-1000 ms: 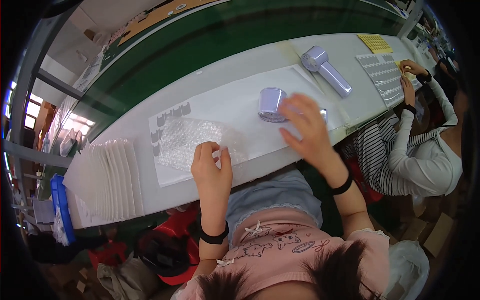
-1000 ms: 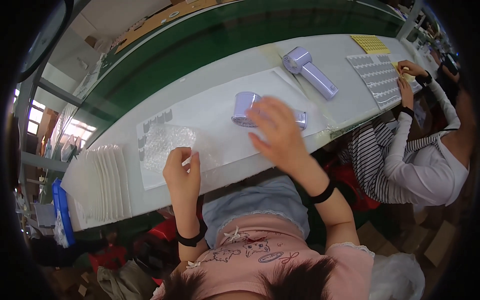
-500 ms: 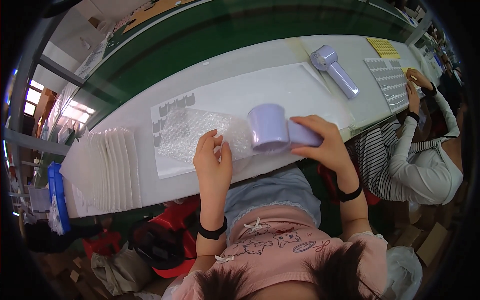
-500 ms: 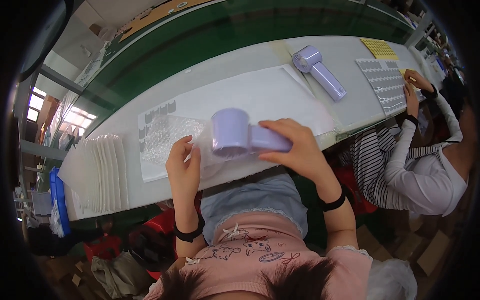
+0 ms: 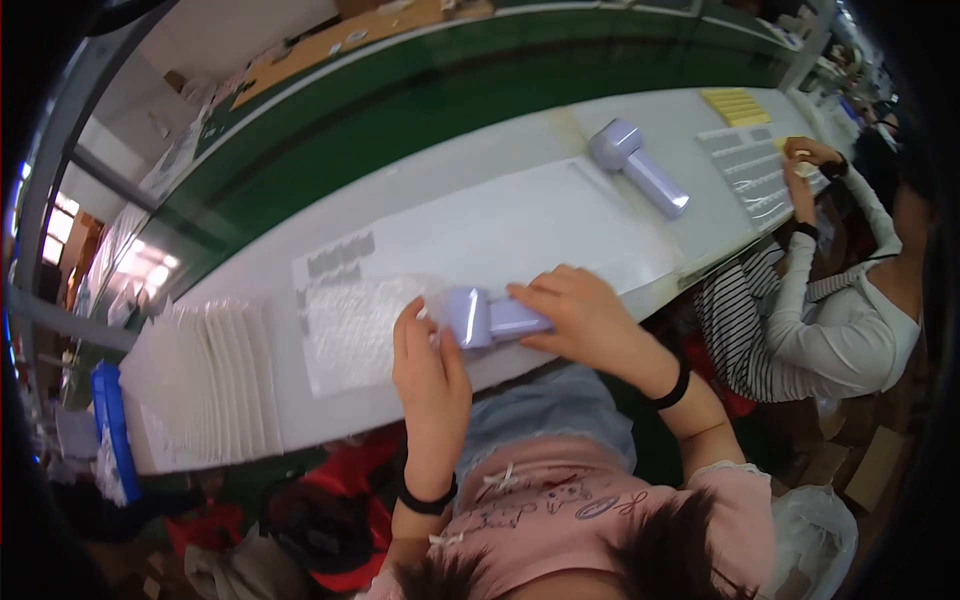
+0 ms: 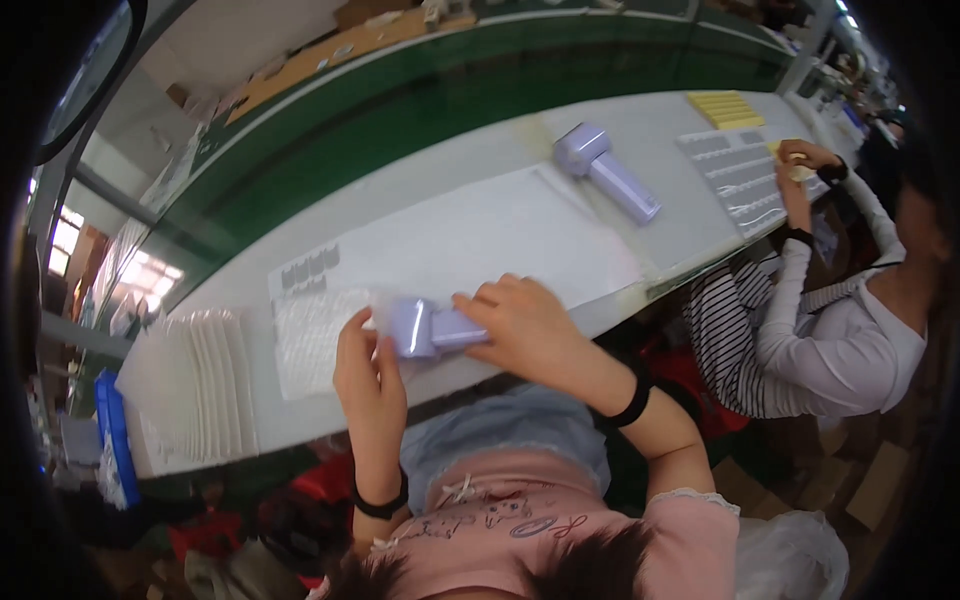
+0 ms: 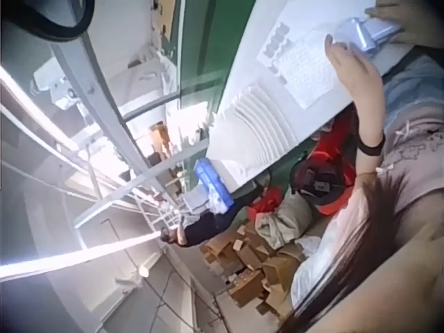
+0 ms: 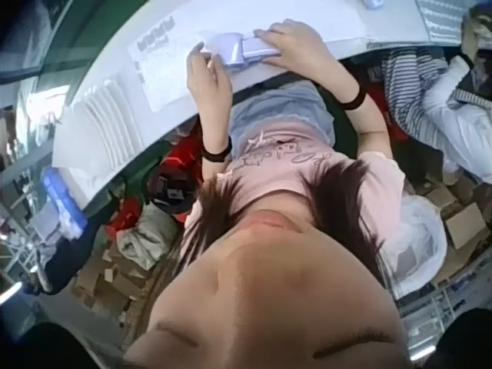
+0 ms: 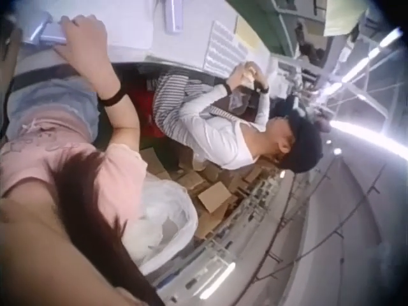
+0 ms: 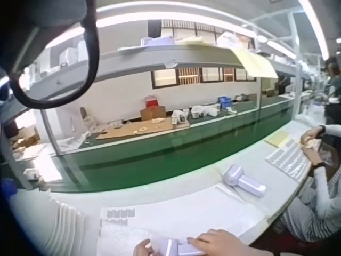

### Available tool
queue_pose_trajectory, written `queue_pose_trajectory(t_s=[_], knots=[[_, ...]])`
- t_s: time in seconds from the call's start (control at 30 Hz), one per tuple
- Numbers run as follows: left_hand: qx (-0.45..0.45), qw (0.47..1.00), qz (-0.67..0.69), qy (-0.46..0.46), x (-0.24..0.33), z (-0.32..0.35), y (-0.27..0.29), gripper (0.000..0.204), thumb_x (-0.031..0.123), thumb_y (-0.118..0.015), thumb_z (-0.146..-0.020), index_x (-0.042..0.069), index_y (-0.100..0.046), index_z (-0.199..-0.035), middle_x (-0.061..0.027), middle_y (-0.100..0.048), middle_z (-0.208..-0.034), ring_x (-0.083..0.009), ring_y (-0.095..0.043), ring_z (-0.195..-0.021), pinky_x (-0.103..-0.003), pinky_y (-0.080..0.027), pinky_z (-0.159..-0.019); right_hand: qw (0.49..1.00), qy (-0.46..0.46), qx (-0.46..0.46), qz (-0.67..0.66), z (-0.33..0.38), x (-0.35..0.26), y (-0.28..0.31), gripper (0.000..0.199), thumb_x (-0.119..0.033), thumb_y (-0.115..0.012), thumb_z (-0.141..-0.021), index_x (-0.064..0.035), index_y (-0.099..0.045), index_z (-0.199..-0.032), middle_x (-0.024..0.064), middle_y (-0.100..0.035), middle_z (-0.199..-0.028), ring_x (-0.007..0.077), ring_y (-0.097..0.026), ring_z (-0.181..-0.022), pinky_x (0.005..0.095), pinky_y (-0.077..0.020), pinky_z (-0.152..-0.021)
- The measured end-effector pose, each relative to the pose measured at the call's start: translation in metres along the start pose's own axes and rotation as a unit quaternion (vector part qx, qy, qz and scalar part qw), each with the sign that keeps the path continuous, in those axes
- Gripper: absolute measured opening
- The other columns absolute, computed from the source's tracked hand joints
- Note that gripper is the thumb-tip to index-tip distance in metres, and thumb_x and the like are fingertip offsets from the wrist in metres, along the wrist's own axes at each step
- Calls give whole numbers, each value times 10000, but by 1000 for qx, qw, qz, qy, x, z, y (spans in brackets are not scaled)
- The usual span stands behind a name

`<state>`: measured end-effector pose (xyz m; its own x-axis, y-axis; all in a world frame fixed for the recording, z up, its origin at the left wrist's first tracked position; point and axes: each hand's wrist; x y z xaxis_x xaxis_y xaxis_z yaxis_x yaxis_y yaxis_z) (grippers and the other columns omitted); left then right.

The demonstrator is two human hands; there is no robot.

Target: Packaging small handheld fans into protective bubble wrap bags on a production line.

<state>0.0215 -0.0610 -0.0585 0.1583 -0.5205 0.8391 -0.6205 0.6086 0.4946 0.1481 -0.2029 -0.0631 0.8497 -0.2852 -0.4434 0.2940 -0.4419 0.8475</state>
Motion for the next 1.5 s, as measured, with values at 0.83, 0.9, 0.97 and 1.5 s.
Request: queue_pose_trajectory(t_s=[0.83, 0.9, 0.97, 1.5], knots=[[-62, 972, -31, -226, 22, 28, -7, 522, 79, -624, -760, 24, -439, -1246, -212, -373, -1289, -352, -551, -887, -402, -436, -807, 807, -17, 191, -558, 25, -26, -53, 775, -295, -645, -769, -15, -193, -1332, 110, -432, -1279, 212, -443, -1153, 349, -294, -1008], [-82, 985, 77, -127, 17, 33, 1, 506, 72, -629, -759, 22, -454, -1231, -204, -401, -1256, -336, -551, -879, -386, -440, -798, 780, -55, 180, -597, 30, -19, -40, 763, -283, -630, -779, -18, -180, -1335, 111, -449, -1264, 202, -446, -1147, 350, -298, -1004], [-113, 948, 287, 77, 10, 36, 10, 474, 57, -639, -757, 18, -483, -1202, -187, -456, -1189, -303, -551, -863, -354, -447, -780, 748, -60, 126, -649, 34, -11, -25, 797, -343, -659, -751, -52, -186, -1323, 139, -507, -1206, 210, -470, -1123, 350, -315, -977], [-134, 895, -43, -423, 23, 30, 27, 481, 236, -788, -562, 99, -636, -997, -135, -526, -963, -296, -495, -842, -389, -414, -736, 695, -65, -16, -716, 34, -14, -14, 765, -348, -622, -776, -24, -220, -1340, 95, -563, -1017, 179, -520, -994, 308, -379, -901]])
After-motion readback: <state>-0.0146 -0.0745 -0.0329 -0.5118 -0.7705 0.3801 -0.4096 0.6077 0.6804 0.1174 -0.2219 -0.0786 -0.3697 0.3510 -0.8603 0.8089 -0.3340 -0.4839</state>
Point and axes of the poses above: each hand's wrist, its own z-axis away from the middle knuckle, its own y-axis out of the back of the hand, x = y × z
